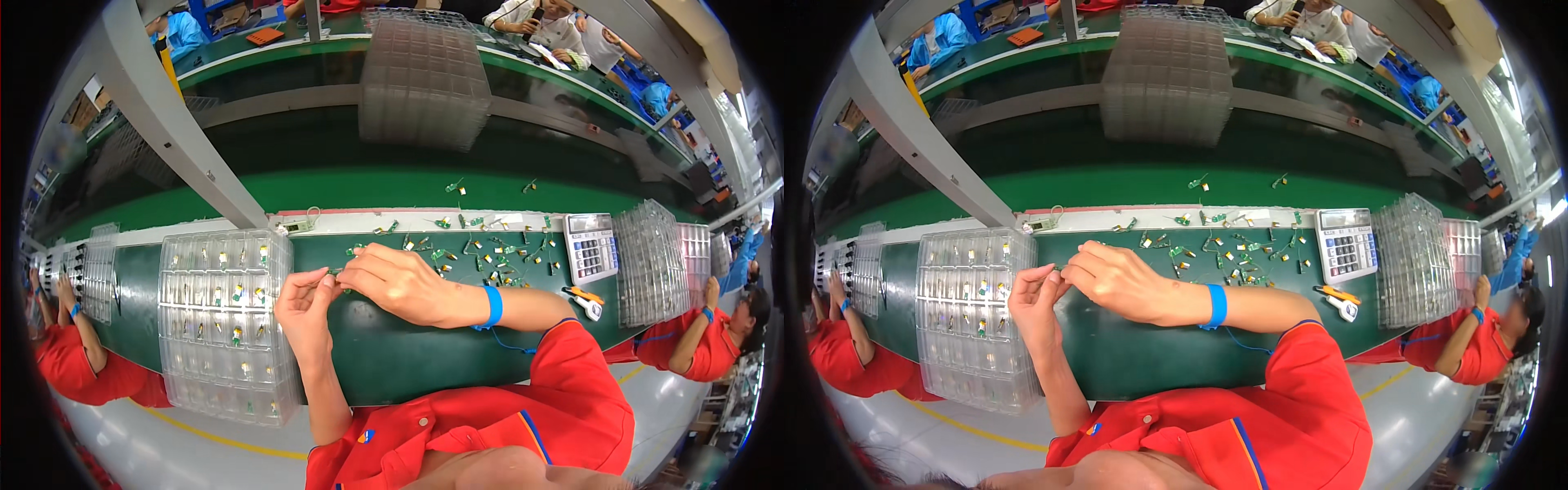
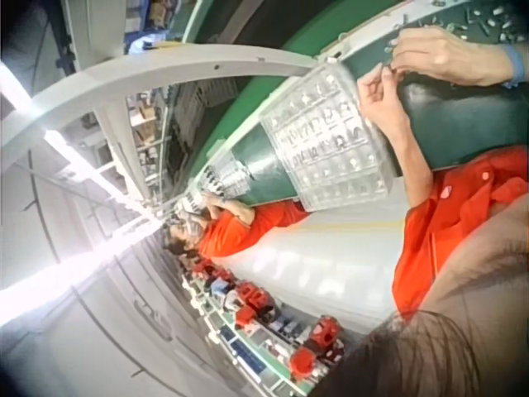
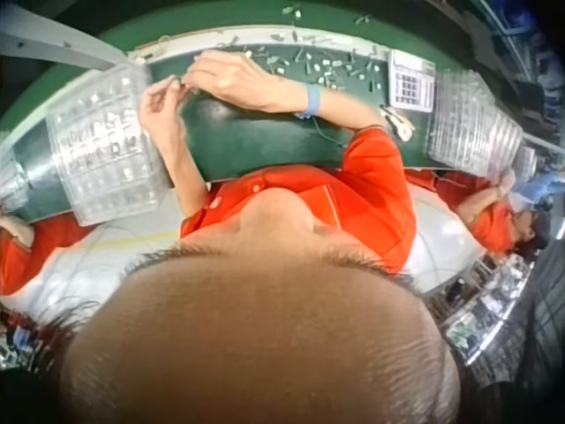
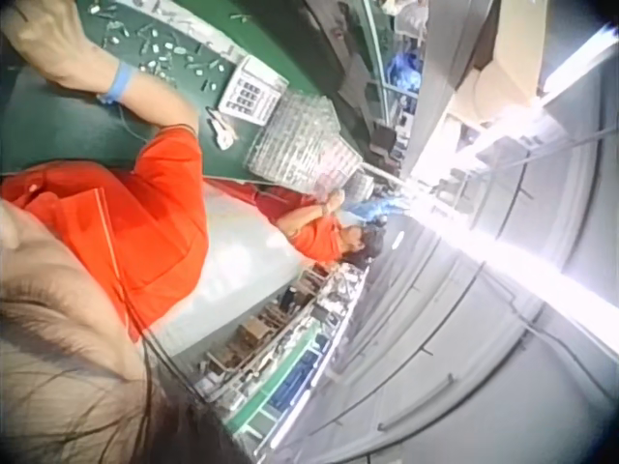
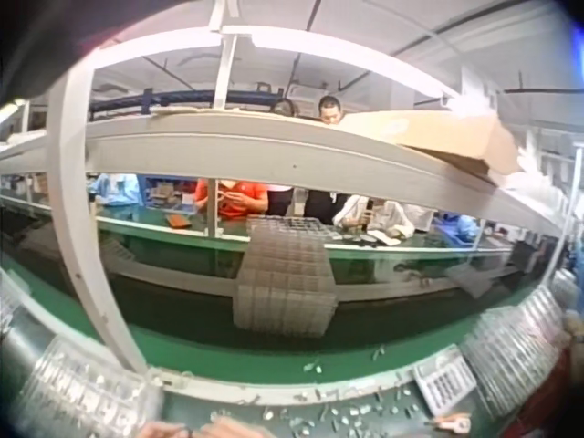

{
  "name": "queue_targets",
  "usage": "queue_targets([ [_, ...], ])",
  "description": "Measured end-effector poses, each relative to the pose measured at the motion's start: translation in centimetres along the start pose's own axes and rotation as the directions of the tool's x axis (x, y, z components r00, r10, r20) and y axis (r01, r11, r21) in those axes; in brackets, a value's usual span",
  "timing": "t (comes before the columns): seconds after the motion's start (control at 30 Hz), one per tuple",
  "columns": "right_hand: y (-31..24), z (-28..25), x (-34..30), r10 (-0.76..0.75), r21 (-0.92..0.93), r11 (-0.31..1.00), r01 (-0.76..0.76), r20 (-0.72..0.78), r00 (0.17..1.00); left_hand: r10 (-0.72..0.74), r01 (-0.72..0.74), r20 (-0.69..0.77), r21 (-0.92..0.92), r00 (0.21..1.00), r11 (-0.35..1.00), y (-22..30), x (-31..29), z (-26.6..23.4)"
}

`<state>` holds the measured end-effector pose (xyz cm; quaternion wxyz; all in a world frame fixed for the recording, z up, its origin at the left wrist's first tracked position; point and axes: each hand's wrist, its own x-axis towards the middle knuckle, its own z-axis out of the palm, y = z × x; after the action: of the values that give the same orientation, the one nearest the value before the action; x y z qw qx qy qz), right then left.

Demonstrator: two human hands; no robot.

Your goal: Assembling small electronic components by snapping together green and metal parts at a factory workstation.

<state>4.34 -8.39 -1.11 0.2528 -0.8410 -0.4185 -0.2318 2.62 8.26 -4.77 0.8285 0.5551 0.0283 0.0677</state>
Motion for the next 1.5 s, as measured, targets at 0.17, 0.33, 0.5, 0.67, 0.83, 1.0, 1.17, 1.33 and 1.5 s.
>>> queue_targets([
  [0.17, -0.9, -0.9, 0.6, 0.044, 0.036, 0.998, -0.045, 0.037, 0.998, -0.011, 0.012, -0.008, 0.062, 1.000, 0.998, 1.4, -0.5, -0.2],
  [0.33, -0.4, -2.0, 0.5, -0.011, -0.059, 0.998, 0.010, -0.016, 1.000, -0.075, 0.074, 0.091, 0.010, 0.993, 0.997, 1.6, 0.1, 0.4],
  [0.5, -1.5, -2.4, 1.6, 0.029, 0.041, 0.999, -0.028, -0.042, 0.999, -0.027, 0.024, 0.087, 0.037, 0.996, 0.999, 2.2, -0.6, 0.1],
  [0.67, -1.9, -2.2, 2.1, 0.227, 0.250, 0.944, -0.215, -0.024, 0.973, 0.010, -0.016, 0.068, 0.079, 0.998, 0.997, 2.5, -1.0, 0.1],
  [0.83, -1.8, -2.3, 2.3, 0.361, 0.369, 0.861, -0.351, 0.042, 0.931, 0.022, -0.019, 0.099, -0.035, 0.995, 0.999, 3.1, -1.0, 0.4],
  [1.0, -1.6, -2.4, 2.0, 0.516, 0.520, 0.673, -0.527, 0.181, 0.837, 0.032, -0.029, 0.116, -0.023, 0.993, 0.999, 3.2, -1.4, 0.5],
  [1.17, -1.6, -2.3, 1.6, 0.580, 0.643, 0.500, -0.580, 0.248, 0.776, 0.076, -0.075, 0.134, -0.010, 0.988, 0.997, 3.0, -1.8, 0.7],
  [1.33, -1.8, -2.9, 1.8, 0.577, 0.632, 0.506, -0.587, 0.258, 0.775, 0.116, -0.120, 0.162, 0.011, 0.980, 0.993, 2.7, -1.8, 0.7],
  [1.5, -1.7, -3.4, 1.6, 0.507, 0.551, 0.656, -0.516, 0.185, 0.842, 0.065, -0.046, 0.191, -0.100, 0.979, 0.994, 2.5, -1.5, 0.9],
])
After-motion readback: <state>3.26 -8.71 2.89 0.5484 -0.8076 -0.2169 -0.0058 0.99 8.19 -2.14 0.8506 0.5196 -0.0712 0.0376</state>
